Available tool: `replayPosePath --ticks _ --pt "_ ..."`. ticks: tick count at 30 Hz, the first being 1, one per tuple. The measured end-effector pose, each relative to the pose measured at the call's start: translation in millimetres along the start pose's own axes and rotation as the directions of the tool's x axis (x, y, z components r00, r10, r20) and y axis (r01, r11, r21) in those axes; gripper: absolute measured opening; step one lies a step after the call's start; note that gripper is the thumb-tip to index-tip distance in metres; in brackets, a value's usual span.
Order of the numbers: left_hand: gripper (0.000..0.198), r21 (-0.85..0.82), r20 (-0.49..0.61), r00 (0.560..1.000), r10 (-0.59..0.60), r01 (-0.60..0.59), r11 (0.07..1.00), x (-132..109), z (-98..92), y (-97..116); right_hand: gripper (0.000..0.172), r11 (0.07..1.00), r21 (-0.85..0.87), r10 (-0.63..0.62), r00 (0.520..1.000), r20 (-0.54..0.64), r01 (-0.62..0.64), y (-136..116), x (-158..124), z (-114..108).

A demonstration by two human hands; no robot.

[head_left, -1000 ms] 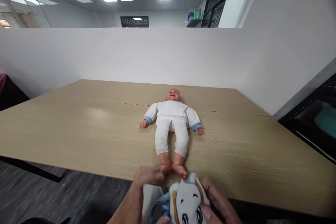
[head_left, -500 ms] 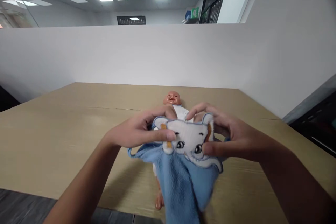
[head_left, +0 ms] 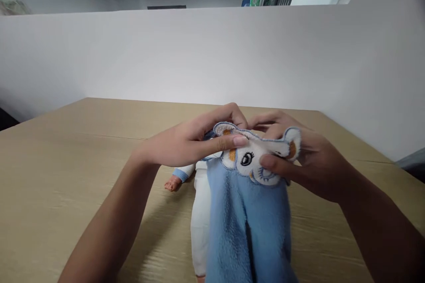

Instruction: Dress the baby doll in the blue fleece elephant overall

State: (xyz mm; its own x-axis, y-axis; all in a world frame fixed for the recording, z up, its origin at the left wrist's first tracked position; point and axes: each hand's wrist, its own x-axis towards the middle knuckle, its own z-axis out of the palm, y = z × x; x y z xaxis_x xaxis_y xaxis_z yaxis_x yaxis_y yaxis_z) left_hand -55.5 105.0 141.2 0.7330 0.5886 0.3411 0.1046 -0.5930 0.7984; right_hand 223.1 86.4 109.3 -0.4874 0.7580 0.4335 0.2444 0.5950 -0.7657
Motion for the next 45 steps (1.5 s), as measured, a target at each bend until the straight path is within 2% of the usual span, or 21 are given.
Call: replayPosePath --ticks 3,5,7,9,10,12,14,16,17,19,21,23,27,30,32,34,36,38,40,42,45 --pt "0.018 -0.033 0.104 0.988 -0.115 0.119 0.992 -4 -6.9 -5 0.013 0.996 0.064 0.067 0.997 -0.039 -0.064 5 -7 -1" --pt "0.02 -0.02 0.225 0.964 -0.144 0.152 0.988 -6 -10.5 -8 0.014 0.989 0.092 0.124 0.991 -0.056 -0.118 7 -10 -1" --pt "0.021 0.01 0.339 0.932 -0.127 0.132 0.991 -6 -12.4 -11 0.019 0.986 0.103 0.136 0.988 -0.071 -0.128 7 -10 -2" --pt "0.019 0.025 0.383 0.919 -0.094 0.091 0.996 -4 -12.8 -13 0.017 0.989 0.084 0.125 0.992 -0.032 -0.122 8 -8 -5" --pt "0.018 0.025 0.372 0.926 -0.069 0.064 0.998 -3 -12.7 -14 0.018 0.991 0.049 0.121 0.992 0.027 -0.122 8 -6 -8" --pt "0.016 0.029 0.308 0.951 -0.017 0.009 1.0 0 -12.4 -15 0.033 0.99 -0.065 0.133 0.968 0.211 -0.122 10 -3 -16" --pt "0.015 0.036 0.252 0.968 0.023 -0.033 0.999 2 -12.2 -16 0.045 0.978 -0.176 0.173 0.904 0.391 -0.111 11 -3 -26" --pt "0.015 0.035 0.225 0.974 0.04 -0.049 0.998 3 -11.8 -17 0.038 0.971 -0.206 0.21 0.847 0.488 -0.122 11 -6 -35" --pt "0.014 0.035 0.217 0.975 0.038 -0.047 0.998 3 -11.5 -18 0.033 0.97 -0.196 0.222 0.84 0.495 -0.141 11 -8 -38" --pt "0.011 0.038 0.207 0.978 0.025 -0.034 0.999 4 -10.4 -20 0.025 0.976 -0.148 0.212 0.868 0.449 -0.162 10 -12 -42" --pt "0.006 0.023 0.184 0.983 0.022 -0.027 0.999 4 -8.1 -22 0.027 0.985 -0.076 0.173 0.915 0.364 -0.156 9 -12 -40" --pt "0.006 -0.04 0.139 0.989 0.052 -0.047 0.998 5 -3.7 -24 0.034 0.99 -0.013 0.138 0.932 0.336 -0.142 11 -9 -33" --pt "0.012 -0.156 0.03 0.994 0.101 -0.095 0.983 8 9.0 -24 0.055 0.987 0.017 0.135 0.896 0.423 -0.157 22 0 -13" --pt "0.016 -0.119 0.031 0.999 0.035 -0.031 0.992 9 13.2 -20 0.055 0.984 -0.105 0.177 0.869 0.461 -0.144 25 3 -2" --pt "0.021 -0.069 0.09 0.995 -0.052 0.059 0.996 8 10.5 -18 0.054 0.989 -0.114 0.135 0.874 0.466 -0.092 22 4 1" --pt "0.027 -0.017 0.187 0.971 -0.147 0.153 0.988 6 4.9 -17 0.051 0.997 0.005 0.069 0.871 0.486 -0.082 18 4 1" --pt "0.033 0.014 0.307 0.929 -0.208 0.214 0.977 5 -0.4 -19 0.049 0.979 0.156 0.036 0.871 0.491 -0.129 16 3 -1" --pt "0.03 0.014 0.378 0.904 -0.2 0.21 0.978 5 -3.2 -22 0.052 0.959 0.215 0.067 0.889 0.453 -0.182 17 1 -4" --pt "0.023 -0.027 0.338 0.933 -0.121 0.138 0.99 6 -3.2 -24 0.058 0.956 0.174 0.143 0.896 0.421 -0.235 20 -1 -5" --pt "0.019 -0.078 0.239 0.97 -0.042 0.062 0.995 7 -1.5 -25 0.061 0.963 0.074 0.199 0.868 0.455 -0.26 23 0 -5" --pt "0.02 -0.104 0.178 0.982 -0.064 0.084 0.991 7 1.1 -21 0.068 0.989 -0.013 0.13 0.832 0.54 -0.146 23 5 -3"
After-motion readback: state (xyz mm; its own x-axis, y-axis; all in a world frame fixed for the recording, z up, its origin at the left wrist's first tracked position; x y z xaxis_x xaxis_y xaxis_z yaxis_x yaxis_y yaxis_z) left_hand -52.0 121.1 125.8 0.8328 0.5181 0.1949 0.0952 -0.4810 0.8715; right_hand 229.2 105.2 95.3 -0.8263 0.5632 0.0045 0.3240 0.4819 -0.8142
